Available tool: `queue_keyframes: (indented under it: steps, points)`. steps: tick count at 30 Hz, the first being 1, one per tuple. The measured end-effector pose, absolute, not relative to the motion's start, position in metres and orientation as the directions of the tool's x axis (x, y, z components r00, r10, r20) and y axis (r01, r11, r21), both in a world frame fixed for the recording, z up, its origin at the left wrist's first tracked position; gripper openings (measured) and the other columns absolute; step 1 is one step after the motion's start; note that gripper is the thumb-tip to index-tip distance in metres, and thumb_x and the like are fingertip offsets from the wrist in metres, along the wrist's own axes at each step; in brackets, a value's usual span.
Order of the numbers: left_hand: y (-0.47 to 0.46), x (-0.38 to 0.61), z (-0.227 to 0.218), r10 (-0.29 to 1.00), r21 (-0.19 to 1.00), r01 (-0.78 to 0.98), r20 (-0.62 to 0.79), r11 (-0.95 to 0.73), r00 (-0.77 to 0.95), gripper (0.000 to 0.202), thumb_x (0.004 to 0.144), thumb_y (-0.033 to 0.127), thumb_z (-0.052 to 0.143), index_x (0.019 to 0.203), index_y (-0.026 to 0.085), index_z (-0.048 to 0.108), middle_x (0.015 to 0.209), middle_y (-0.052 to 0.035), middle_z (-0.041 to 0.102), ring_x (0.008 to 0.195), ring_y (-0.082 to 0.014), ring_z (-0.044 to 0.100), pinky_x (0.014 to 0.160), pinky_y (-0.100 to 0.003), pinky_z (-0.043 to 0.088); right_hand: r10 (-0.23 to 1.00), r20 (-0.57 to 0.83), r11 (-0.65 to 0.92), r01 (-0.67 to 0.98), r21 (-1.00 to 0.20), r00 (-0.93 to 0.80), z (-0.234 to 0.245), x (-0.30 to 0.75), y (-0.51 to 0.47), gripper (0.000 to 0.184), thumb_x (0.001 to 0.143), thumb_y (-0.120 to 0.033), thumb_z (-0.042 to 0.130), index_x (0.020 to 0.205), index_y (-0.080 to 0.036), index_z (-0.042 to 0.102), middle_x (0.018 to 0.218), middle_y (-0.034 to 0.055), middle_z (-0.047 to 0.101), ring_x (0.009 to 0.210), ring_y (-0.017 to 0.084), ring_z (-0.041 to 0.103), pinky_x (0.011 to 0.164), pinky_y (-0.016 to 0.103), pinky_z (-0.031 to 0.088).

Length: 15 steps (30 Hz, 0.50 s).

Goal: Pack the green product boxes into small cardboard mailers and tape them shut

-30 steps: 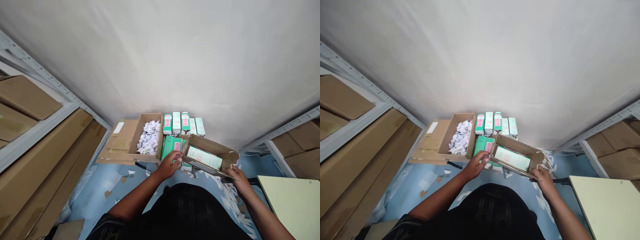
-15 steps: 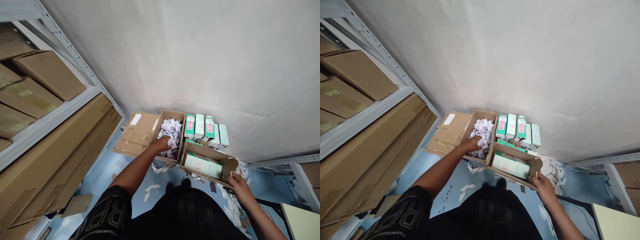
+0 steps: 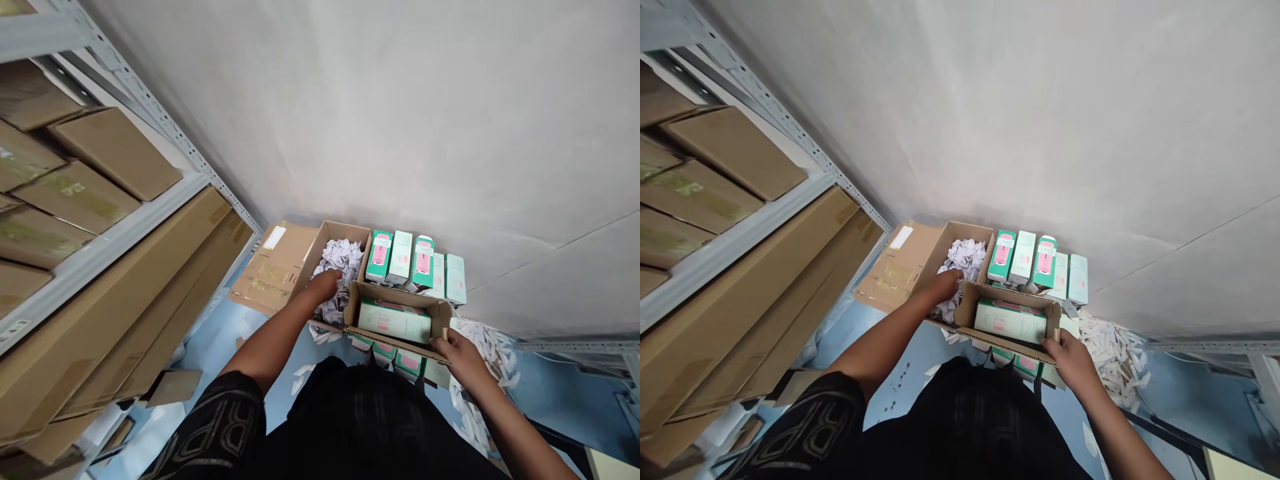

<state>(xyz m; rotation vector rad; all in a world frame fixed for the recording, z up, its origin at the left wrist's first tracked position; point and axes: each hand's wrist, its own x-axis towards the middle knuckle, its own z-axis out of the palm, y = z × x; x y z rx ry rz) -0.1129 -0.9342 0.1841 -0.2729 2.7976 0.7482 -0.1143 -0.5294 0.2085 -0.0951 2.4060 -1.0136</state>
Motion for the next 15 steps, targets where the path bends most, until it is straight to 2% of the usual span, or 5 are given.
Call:
queue_keyframes:
  steps: [7, 9, 10, 13, 15]
  points:
    - [-0.969, -0.095, 0.276, -0.360, 0.591, -0.140, 0.272, 0.794, -0.892, 0.026, 0.091, 0.022, 0.058, 0.116, 0.021, 0.067, 0.113, -0.0057, 0.073, 0.104, -0.0220, 0.068, 0.095, -0.033, 0.053, -0.179, -0.465, 0.761, 0.178, -0.623, -0.867, 0.220, -0.105, -0.548, 0.025, 0.082, -0.043, 0.052, 0.084, -0.023, 0.066, 0.083, 0.0052, 0.073, 0.082, 0.025, 0.067, 0.068, 0.030, 0.043]
    - [-0.958, -0.090, 0.300, -0.327, 0.619, -0.023, 0.383, 0.785, -0.864, 0.026, 0.092, 0.025, 0.057, 0.117, 0.020, 0.065, 0.112, -0.0057, 0.072, 0.103, -0.0217, 0.067, 0.092, -0.033, 0.055, -0.125, -0.457, 0.769, 0.205, -0.605, -0.881, 0.222, -0.097, -0.556, 0.023, 0.082, -0.041, 0.052, 0.084, -0.023, 0.065, 0.084, 0.0057, 0.074, 0.083, 0.025, 0.067, 0.068, 0.029, 0.042]
    - [-0.950, -0.088, 0.308, -0.216, 0.601, 0.082, 0.407, 0.795, -0.888, 0.024, 0.093, 0.024, 0.056, 0.114, 0.020, 0.066, 0.112, -0.0055, 0.072, 0.104, -0.0218, 0.066, 0.094, -0.034, 0.054, -0.091, -0.449, 0.776, 0.219, -0.592, -0.889, 0.223, -0.092, -0.560, 0.023, 0.083, -0.041, 0.052, 0.084, -0.022, 0.065, 0.084, 0.0058, 0.074, 0.083, 0.025, 0.067, 0.068, 0.029, 0.042]
    - [-0.921, -0.081, 0.315, 0.406, 0.497, 0.527, 0.338, 0.689, -0.849, 0.030, 0.091, 0.014, 0.053, 0.115, 0.023, 0.070, 0.115, -0.0053, 0.073, 0.111, -0.0225, 0.064, 0.101, -0.037, 0.051, 0.007, -0.415, 0.798, 0.255, -0.547, -0.910, 0.231, -0.075, -0.574, 0.022, 0.083, -0.040, 0.051, 0.080, -0.022, 0.064, 0.080, 0.0057, 0.073, 0.081, 0.024, 0.066, 0.066, 0.029, 0.040]
    - [-0.906, -0.078, 0.311, 0.600, 0.502, 0.635, 0.256, 0.588, -0.758, 0.043, 0.089, 0.014, 0.057, 0.130, 0.023, 0.064, 0.130, -0.0074, 0.068, 0.123, -0.0252, 0.060, 0.106, -0.041, 0.049, 0.066, -0.391, 0.801, 0.282, -0.528, -0.918, 0.238, -0.063, -0.581, 0.022, 0.082, -0.040, 0.051, 0.078, -0.022, 0.063, 0.076, 0.0057, 0.071, 0.078, 0.024, 0.065, 0.064, 0.029, 0.039]
